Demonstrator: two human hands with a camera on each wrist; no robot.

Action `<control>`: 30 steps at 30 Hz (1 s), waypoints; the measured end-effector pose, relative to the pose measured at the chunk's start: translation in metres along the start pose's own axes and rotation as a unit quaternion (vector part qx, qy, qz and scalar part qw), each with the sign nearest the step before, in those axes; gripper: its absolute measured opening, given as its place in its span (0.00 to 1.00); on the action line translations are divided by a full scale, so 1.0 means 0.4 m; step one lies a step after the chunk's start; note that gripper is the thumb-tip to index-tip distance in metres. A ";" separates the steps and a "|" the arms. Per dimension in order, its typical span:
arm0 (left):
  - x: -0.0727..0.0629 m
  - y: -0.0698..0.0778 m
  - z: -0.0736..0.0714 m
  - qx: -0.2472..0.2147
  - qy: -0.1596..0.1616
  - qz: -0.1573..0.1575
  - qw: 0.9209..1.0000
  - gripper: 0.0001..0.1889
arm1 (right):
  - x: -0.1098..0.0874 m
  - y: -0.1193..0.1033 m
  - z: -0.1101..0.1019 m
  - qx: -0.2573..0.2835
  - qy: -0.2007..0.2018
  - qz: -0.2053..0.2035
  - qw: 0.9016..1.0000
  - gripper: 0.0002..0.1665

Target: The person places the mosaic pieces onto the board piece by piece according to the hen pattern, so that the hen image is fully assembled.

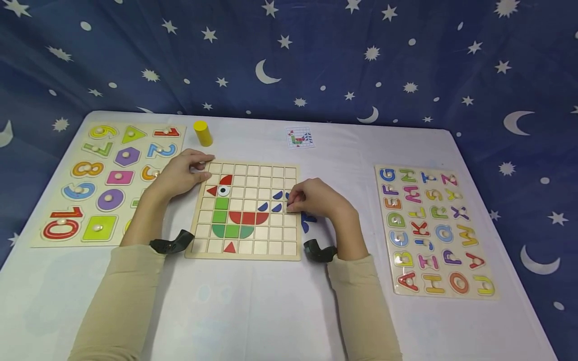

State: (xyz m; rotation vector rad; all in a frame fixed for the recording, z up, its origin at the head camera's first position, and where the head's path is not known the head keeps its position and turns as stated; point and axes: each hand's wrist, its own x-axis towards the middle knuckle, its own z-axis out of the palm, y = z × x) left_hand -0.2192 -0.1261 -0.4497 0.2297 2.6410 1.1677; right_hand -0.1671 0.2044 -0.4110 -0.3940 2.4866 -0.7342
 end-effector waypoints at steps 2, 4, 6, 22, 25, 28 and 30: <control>0.000 0.000 0.001 -0.001 0.000 0.000 1.000 0.24 | 0.002 -0.006 0.006 -0.004 0.000 -0.001 1.000 0.08; 0.000 0.000 0.002 -0.002 0.001 -0.001 1.000 0.24 | 0.003 -0.011 0.012 -0.016 0.004 -0.003 1.000 0.08; 0.000 0.000 0.004 -0.001 0.002 -0.001 1.000 0.24 | 0.005 -0.015 0.016 -0.032 0.009 -0.004 0.999 0.09; 0.001 0.001 0.003 0.006 0.003 -0.002 1.000 0.24 | -0.016 -0.010 -0.007 -0.043 0.000 0.007 0.999 0.04; 0.000 0.002 0.002 0.004 0.004 -0.004 1.000 0.24 | -0.012 -0.011 -0.005 -0.046 0.001 0.009 0.999 0.04; 0.000 0.002 0.002 0.004 0.005 -0.006 1.000 0.24 | -0.009 -0.012 -0.002 -0.047 0.003 0.011 0.999 0.05; 0.000 0.003 0.002 0.003 0.005 -0.007 1.000 0.24 | -0.008 -0.012 -0.001 -0.048 0.001 0.012 0.999 0.05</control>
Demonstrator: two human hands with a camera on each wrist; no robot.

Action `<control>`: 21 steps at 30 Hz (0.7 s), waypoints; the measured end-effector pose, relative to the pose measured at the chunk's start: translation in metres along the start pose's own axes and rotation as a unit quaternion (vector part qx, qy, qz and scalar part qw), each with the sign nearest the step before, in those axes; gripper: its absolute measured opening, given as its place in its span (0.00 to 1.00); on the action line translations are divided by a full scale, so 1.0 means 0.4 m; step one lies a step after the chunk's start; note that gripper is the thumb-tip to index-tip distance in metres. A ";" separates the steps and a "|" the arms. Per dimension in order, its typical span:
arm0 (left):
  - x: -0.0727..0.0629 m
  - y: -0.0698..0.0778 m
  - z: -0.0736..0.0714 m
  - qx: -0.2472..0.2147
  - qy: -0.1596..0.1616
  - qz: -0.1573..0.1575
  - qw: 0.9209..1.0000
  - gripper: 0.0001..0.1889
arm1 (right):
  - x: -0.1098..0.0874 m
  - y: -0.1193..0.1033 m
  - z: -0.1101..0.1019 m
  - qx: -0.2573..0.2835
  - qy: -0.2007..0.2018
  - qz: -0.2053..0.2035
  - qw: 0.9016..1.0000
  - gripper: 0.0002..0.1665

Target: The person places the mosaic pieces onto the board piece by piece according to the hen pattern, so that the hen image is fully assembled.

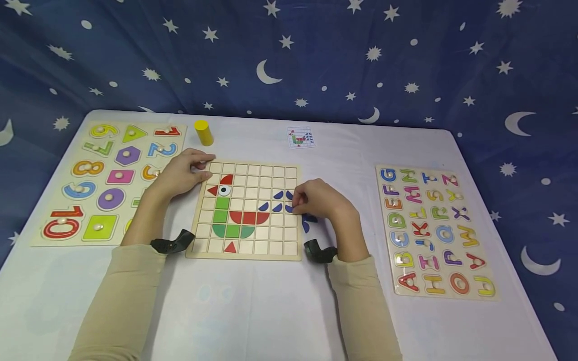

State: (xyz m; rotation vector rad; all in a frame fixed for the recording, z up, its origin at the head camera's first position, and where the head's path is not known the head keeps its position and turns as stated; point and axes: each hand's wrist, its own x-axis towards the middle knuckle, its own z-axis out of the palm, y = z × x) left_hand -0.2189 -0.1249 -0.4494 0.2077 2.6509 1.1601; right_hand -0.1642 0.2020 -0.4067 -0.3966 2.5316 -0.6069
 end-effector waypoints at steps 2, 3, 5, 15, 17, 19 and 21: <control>0.000 0.000 0.000 -0.001 -0.001 0.001 1.000 0.24 | 0.001 0.002 0.000 0.000 -0.002 0.000 1.000 0.05; 0.000 0.000 0.000 -0.001 -0.001 0.001 1.000 0.24 | 0.001 0.003 -0.001 0.002 -0.001 0.000 1.000 0.05; 0.000 -0.001 0.000 -0.001 -0.002 0.001 1.000 0.24 | 0.000 0.007 -0.002 0.006 0.008 -0.001 1.000 0.06; 0.000 -0.002 -0.002 -0.006 -0.001 -0.001 1.000 0.24 | 0.023 0.003 0.009 -0.022 0.115 0.004 0.993 0.10; 0.000 -0.002 -0.002 -0.006 0.000 0.000 1.000 0.24 | 0.028 0.003 0.013 -0.027 0.114 0.002 0.993 0.09; 0.000 -0.003 -0.002 -0.005 -0.001 0.002 1.000 0.24 | 0.031 0.003 0.015 -0.030 0.113 0.000 0.993 0.09; 0.000 -0.002 -0.002 -0.005 0.000 0.004 1.000 0.24 | 0.033 0.004 0.017 -0.030 0.111 0.002 0.993 0.08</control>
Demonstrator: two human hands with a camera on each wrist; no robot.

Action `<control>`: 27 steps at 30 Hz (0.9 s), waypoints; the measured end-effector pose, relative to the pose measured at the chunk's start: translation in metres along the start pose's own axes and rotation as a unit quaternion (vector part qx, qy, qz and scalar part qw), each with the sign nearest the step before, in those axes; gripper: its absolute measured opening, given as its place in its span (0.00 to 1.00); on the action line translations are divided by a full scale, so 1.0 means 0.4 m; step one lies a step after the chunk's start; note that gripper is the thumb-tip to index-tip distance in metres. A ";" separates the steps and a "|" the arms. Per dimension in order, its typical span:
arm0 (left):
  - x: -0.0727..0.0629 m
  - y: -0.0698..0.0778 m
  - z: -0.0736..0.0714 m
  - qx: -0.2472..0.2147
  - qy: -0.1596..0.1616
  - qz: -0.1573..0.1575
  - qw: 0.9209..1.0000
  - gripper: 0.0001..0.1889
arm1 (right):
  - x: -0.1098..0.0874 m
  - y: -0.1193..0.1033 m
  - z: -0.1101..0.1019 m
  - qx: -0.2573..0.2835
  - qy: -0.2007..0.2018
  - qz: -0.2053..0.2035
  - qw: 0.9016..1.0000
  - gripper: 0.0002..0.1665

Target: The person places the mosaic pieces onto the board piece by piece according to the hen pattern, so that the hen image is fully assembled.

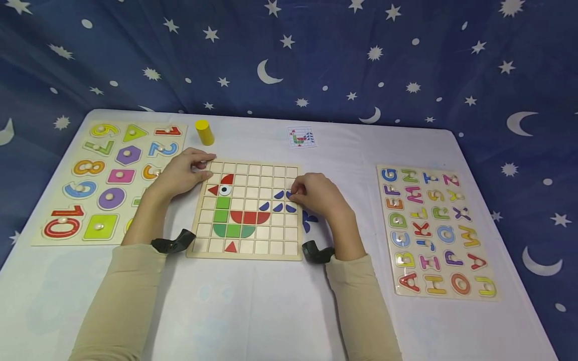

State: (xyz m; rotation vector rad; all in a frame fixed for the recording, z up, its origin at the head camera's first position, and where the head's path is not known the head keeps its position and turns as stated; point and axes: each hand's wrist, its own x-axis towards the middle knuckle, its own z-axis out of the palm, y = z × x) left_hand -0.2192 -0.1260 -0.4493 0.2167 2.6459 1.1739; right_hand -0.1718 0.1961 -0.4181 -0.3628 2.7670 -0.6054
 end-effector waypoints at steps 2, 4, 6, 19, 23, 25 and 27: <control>0.000 0.001 0.000 0.001 0.000 0.001 1.000 0.24 | 0.000 0.000 0.000 0.002 -0.003 0.001 1.000 0.07; 0.000 0.002 0.001 0.002 0.001 -0.001 1.000 0.24 | -0.001 0.002 -0.001 0.007 -0.007 -0.002 1.000 0.08; 0.001 0.001 0.001 0.002 0.002 -0.003 1.000 0.24 | -0.005 0.005 -0.005 0.015 -0.009 -0.004 1.000 0.08; -0.001 0.002 0.001 0.003 -0.001 -0.001 1.000 0.23 | -0.038 0.052 -0.047 0.016 -0.148 0.062 0.987 0.17; -0.001 0.000 0.000 0.001 -0.002 0.001 1.000 0.23 | -0.032 0.051 -0.040 0.013 -0.142 0.068 0.987 0.17; -0.001 0.000 0.001 0.002 -0.002 0.001 1.000 0.23 | -0.032 0.057 -0.041 0.013 -0.130 0.070 0.989 0.16; 0.000 0.001 0.001 0.003 -0.003 0.001 1.000 0.23 | -0.034 0.067 -0.043 0.015 -0.116 0.069 0.991 0.15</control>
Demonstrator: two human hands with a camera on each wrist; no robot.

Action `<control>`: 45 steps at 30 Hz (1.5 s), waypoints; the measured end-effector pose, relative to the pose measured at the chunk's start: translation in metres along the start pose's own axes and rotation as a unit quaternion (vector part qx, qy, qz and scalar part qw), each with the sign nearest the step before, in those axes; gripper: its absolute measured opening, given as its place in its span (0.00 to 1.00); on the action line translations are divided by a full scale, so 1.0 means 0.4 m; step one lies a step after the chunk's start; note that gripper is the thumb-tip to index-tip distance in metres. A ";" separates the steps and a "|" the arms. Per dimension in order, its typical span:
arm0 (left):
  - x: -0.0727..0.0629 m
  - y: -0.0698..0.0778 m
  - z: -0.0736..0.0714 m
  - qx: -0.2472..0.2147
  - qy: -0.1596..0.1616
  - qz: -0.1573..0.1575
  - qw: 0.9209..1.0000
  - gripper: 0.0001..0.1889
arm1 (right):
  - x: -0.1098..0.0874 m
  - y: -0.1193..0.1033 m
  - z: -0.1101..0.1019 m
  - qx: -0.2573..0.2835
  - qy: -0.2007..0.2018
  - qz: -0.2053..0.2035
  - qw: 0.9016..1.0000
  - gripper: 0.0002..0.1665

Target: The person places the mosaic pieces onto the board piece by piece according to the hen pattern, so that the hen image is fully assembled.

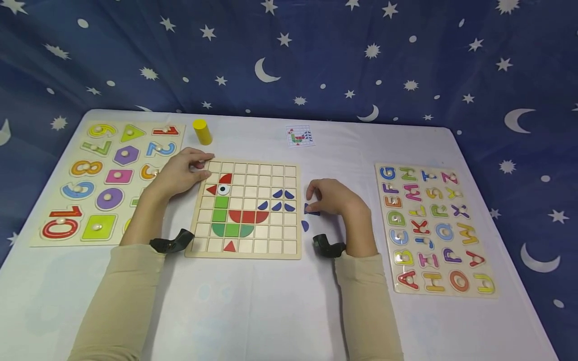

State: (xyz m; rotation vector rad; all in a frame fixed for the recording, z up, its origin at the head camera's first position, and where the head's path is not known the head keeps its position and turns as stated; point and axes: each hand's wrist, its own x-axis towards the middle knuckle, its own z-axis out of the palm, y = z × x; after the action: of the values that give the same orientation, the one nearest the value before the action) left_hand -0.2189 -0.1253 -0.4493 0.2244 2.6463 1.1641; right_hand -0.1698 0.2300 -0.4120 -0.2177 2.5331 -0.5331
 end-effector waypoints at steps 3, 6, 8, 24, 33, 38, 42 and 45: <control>0.001 -0.001 0.001 -0.001 0.000 0.000 1.000 0.23 | -0.001 0.015 -0.004 0.007 0.018 -0.002 1.000 0.14; 0.004 -0.003 0.002 0.000 0.000 0.000 1.000 0.23 | -0.003 0.025 -0.008 0.018 0.020 -0.006 1.000 0.16; 0.004 -0.004 0.002 0.001 0.001 0.001 1.000 0.23 | -0.003 0.025 -0.008 0.026 0.013 -0.010 1.000 0.18; 0.002 -0.005 -0.003 0.002 -0.001 -0.002 1.000 0.23 | 0.001 -0.008 -0.002 -0.007 0.038 -0.031 0.999 0.11; 0.003 -0.007 -0.001 0.004 -0.002 0.001 1.000 0.23 | 0.011 -0.006 0.005 -0.005 0.049 -0.010 0.999 0.11; 0.005 -0.006 0.000 0.003 0.000 -0.003 1.000 0.24 | 0.018 0.001 0.008 -0.002 0.052 -0.013 0.999 0.11; 0.006 -0.006 0.002 0.001 0.001 -0.008 1.000 0.24 | 0.021 0.012 0.007 0.011 0.058 -0.021 0.998 0.12; 0.006 -0.006 0.004 0.000 0.002 -0.005 1.000 0.24 | 0.018 0.019 0.004 0.025 0.062 -0.024 0.997 0.12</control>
State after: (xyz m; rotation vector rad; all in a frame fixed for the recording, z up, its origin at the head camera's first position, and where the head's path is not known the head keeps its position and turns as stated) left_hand -0.2210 -0.1253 -0.4525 0.2089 2.6478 1.1616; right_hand -0.1754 0.2345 -0.4200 -0.2334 2.6358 -0.6462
